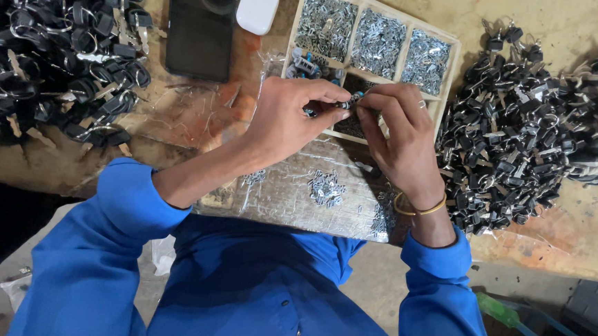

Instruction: The person sits at a workbench assembling padlock lock cores. They pick small pin components from a compartment tray, insert them one at a time into a lock cylinder held in their hands, and place finished cylinders with the pile of padlocks on the table.

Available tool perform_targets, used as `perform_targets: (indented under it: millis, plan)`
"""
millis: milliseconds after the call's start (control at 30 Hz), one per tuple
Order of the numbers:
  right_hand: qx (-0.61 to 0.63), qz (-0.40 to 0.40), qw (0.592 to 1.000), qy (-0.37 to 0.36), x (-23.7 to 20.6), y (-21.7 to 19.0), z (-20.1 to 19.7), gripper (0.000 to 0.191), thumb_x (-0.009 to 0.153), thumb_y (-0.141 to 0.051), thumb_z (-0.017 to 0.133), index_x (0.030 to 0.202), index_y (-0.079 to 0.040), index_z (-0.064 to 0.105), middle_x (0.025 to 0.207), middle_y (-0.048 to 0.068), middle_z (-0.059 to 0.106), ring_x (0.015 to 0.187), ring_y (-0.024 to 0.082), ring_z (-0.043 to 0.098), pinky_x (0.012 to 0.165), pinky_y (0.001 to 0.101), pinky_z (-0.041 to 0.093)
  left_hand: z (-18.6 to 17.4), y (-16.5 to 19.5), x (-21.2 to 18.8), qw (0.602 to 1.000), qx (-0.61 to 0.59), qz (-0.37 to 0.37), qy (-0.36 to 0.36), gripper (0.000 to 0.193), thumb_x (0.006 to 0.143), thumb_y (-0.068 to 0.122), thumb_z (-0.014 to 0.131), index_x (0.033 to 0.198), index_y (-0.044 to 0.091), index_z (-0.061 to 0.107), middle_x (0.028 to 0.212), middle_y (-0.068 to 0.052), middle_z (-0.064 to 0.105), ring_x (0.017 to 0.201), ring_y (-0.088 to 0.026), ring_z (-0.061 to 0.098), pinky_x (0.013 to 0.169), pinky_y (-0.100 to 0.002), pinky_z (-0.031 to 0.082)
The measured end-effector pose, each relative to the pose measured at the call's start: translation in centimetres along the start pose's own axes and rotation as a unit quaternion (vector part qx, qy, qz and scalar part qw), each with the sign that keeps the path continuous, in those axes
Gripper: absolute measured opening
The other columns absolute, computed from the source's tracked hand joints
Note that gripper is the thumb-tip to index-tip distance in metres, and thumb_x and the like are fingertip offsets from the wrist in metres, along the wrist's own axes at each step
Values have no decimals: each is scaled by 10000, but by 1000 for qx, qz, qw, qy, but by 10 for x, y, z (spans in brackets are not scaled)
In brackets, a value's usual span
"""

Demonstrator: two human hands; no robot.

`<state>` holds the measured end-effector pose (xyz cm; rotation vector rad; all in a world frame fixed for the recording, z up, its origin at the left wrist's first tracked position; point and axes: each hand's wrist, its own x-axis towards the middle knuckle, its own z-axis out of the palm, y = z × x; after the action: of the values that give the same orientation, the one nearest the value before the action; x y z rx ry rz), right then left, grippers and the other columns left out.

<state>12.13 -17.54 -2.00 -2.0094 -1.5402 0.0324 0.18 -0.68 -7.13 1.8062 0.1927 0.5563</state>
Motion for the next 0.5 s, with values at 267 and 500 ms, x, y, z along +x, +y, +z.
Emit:
perform_targets:
  millis: [267, 500]
  plan:
    - [16, 22, 1000, 9, 0, 0, -1, 190, 980, 57, 758, 1113, -3, 635, 1126, 124, 662, 1046, 295, 660, 890, 391, 537, -1, -2, 3, 1000, 2, 0, -7, 206, 864, 108, 861, 1042, 42, 780, 980, -96, 799, 915, -177, 800, 659, -272, 631]
    - [5, 10, 1000, -8, 1, 1, -1, 179, 983, 46, 748, 1117, -8, 642, 1136, 131, 636, 1037, 310, 661, 877, 396, 540, 1, -4, 3, 1000, -2, 14, 0, 211, 863, 92, 860, 1046, 35, 773, 978, -104, 795, 921, -180, 801, 699, -283, 645]
